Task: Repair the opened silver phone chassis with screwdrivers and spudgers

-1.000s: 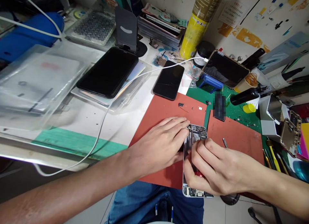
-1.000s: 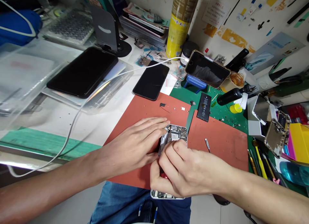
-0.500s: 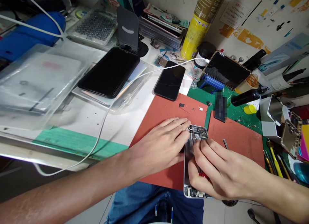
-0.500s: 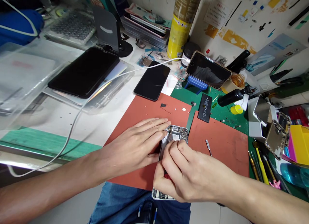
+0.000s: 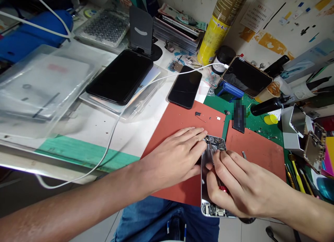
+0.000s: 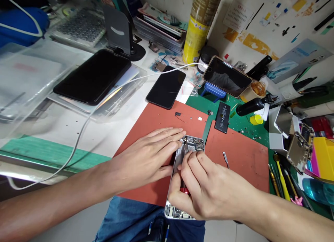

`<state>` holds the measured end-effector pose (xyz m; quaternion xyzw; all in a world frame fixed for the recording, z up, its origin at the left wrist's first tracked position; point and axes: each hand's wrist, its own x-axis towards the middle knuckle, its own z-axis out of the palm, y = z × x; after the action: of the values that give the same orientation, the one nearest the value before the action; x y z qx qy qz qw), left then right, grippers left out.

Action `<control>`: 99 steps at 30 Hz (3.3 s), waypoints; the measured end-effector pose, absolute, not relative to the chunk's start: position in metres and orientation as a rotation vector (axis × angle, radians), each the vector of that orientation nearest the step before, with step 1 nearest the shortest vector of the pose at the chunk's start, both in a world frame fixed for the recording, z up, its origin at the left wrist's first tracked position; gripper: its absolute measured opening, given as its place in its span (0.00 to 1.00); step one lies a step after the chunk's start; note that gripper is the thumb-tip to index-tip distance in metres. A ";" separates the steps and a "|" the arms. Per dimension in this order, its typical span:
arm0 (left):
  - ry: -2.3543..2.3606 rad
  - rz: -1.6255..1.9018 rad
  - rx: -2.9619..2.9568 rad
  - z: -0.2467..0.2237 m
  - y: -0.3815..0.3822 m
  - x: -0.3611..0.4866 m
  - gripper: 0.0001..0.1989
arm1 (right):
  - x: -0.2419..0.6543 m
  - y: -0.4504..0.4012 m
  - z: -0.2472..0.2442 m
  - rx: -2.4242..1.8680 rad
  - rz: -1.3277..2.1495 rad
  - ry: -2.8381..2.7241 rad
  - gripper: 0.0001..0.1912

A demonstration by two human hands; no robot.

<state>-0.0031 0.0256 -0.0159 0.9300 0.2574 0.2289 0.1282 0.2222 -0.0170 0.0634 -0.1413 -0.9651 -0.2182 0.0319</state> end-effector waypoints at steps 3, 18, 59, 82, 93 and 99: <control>0.746 0.659 2.726 -0.016 0.025 -0.003 0.23 | 0.221 -0.017 0.063 -0.371 -0.648 -3.048 0.06; 0.746 0.617 2.735 -0.015 0.026 -0.003 0.23 | 0.219 -0.015 0.060 -0.361 -0.694 -3.024 0.04; 0.719 0.671 2.755 -0.018 0.025 -0.004 0.19 | 0.216 -0.007 0.059 -0.345 -0.657 -2.893 0.07; 0.696 0.602 2.747 -0.011 0.028 -0.006 0.20 | 0.219 -0.017 0.065 -0.292 -0.765 -3.018 0.12; 0.703 0.604 2.692 -0.012 0.028 -0.006 0.21 | 0.221 -0.017 0.067 -0.254 -0.713 -3.016 0.14; 0.714 0.595 2.693 -0.011 0.028 -0.006 0.19 | 0.222 -0.017 0.066 -0.268 -0.712 -3.021 0.13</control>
<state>-0.0061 0.0279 -0.0110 0.9352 0.2480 0.2066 0.1456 0.2225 -0.0165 0.0661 -0.0861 -0.9696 -0.2285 0.0134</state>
